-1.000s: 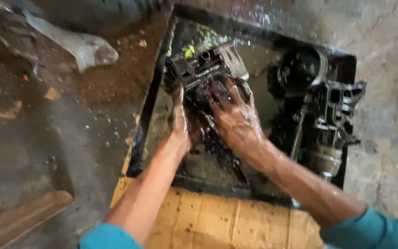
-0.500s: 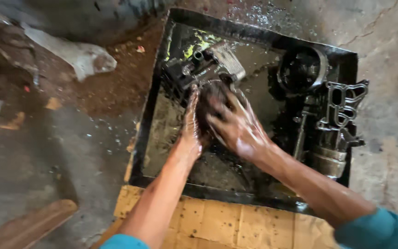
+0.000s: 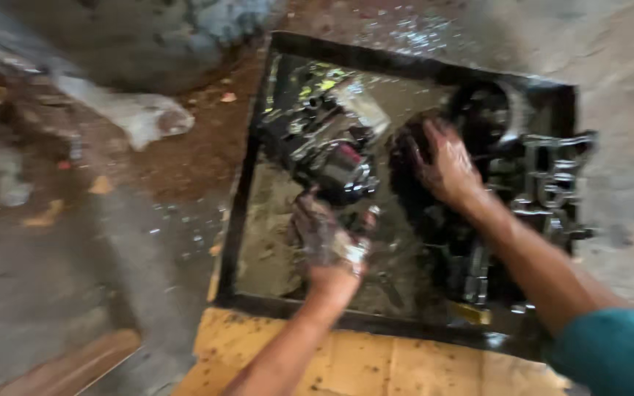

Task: The person scrubs several greasy engine components by hand in a black tray filled with dark liquid. They repeatedly rub, turn, and rinse the parts, including a cylinder head and a pulley, to remove grime.

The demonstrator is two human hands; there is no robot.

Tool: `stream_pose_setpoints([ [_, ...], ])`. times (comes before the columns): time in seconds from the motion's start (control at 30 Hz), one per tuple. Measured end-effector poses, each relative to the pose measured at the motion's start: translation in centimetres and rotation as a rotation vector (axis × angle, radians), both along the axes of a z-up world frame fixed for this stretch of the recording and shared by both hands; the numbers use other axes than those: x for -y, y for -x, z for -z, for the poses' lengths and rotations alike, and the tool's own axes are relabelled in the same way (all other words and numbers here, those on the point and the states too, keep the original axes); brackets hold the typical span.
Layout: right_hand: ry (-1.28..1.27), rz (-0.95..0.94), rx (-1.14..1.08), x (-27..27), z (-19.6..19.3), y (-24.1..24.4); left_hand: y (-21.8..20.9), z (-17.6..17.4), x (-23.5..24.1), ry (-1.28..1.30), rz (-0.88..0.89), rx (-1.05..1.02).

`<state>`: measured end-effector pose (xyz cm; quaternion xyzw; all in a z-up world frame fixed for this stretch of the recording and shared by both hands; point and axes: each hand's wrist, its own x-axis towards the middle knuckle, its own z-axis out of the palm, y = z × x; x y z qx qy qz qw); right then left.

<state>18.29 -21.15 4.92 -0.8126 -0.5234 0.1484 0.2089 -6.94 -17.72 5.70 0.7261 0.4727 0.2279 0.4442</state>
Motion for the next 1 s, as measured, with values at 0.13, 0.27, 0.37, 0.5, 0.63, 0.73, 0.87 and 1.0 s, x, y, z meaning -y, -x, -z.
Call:
stream_pose_setpoints([
  [0.13, 0.451, 0.057, 0.184, -2.9, 4.0, 1.8, -0.6, -0.7, -2.3, -0.6, 0.192, -0.172],
  [0.27, 0.266, -0.122, 0.293, -2.1, 7.7, 1.6, -0.8, 2.3, -6.3, -0.724, 0.601, -0.338],
  [0.37, 0.362, -0.054, 0.516, -1.2, 8.8, 1.1, -1.1, 3.6, -7.3, -0.966, 0.546, -0.33],
  [0.5, 0.386, -0.1, 0.545, -1.1, 8.5, 0.2, -2.3, 2.8, -7.9, -0.801, 0.411, -0.157],
  [0.63, 0.192, -0.02, 0.141, -1.4, 8.2, -1.1, -2.8, 0.9, -10.2, -0.204, 0.373, 0.216],
  [0.73, 0.235, 0.031, 0.139, -1.7, 9.1, -1.3, -2.1, 0.0, -11.9, -0.168, 0.443, 0.228],
  [0.87, 0.244, -0.08, 0.483, -0.2, 10.8, 0.0, -1.6, 0.3, -13.2, -0.116, 0.454, 0.279],
  [1.0, 0.228, -0.047, 0.194, 1.9, 8.9, 1.0, -1.5, 1.6, -13.9, 0.031, 0.403, 0.399],
])
